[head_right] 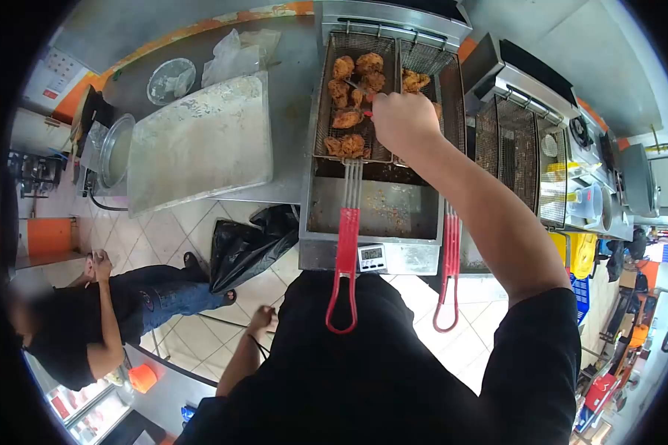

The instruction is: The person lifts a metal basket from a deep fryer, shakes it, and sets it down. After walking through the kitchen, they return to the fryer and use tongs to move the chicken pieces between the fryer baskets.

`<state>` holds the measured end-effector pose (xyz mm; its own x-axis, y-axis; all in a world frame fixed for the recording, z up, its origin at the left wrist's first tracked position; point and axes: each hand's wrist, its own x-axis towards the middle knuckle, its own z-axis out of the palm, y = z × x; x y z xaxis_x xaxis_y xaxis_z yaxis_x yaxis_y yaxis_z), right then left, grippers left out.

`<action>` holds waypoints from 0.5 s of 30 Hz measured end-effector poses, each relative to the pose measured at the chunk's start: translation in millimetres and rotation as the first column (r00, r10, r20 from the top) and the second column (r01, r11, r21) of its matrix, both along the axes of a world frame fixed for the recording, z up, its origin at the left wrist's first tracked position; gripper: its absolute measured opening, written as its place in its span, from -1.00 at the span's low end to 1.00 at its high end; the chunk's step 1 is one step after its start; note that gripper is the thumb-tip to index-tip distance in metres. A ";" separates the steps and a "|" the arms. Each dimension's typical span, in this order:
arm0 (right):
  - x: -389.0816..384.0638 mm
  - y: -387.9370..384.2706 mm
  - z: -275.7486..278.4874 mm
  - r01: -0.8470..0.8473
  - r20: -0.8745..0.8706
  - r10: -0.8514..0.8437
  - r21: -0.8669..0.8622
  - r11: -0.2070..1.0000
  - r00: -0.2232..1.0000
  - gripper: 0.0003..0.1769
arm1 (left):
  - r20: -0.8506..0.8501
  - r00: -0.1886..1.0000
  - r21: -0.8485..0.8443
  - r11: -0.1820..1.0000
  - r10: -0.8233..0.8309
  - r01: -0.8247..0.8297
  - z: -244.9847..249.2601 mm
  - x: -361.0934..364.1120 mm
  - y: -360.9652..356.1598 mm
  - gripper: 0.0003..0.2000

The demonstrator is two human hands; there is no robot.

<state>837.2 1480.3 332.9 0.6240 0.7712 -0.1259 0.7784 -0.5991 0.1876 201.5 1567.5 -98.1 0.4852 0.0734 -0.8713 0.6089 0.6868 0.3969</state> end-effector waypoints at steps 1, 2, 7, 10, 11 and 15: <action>0.9 2.9 3.3 -0.001 0.006 0.001 -0.013 1.000 1.000 -0.68 | -0.169 0.970 0.497 0.835 -0.172 0.235 34.3 39.8 15.0 -0.84; 2.6 5.0 8.6 0.079 -0.042 -0.078 0.011 0.997 0.996 -0.66 | -0.142 0.978 0.572 0.793 -0.155 0.209 28.9 55.2 36.8 -0.83; 54.2 -36.0 25.5 0.436 -0.479 -0.294 0.215 0.874 0.827 -0.62 | -0.137 0.991 0.530 0.844 -0.007 0.080 62.2 110.9 97.4 -0.78; 57.6 -77.8 45.5 0.712 -0.833 -0.247 0.226 0.665 0.496 -0.62 | -0.188 0.982 0.437 0.898 0.026 0.060 49.9 101.2 106.4 -0.74; 54.0 -90.9 55.3 0.782 -0.921 -0.182 0.174 0.599 0.345 -0.62 | -0.161 0.962 0.504 0.819 -0.221 0.273 -20.5 58.7 108.4 -0.75; 42.0 -117.4 70.0 0.843 -0.957 -0.116 0.174 0.509 0.267 -0.59 | -0.136 0.837 0.508 0.688 -0.530 0.518 -138.1 -32.0 105.8 -0.77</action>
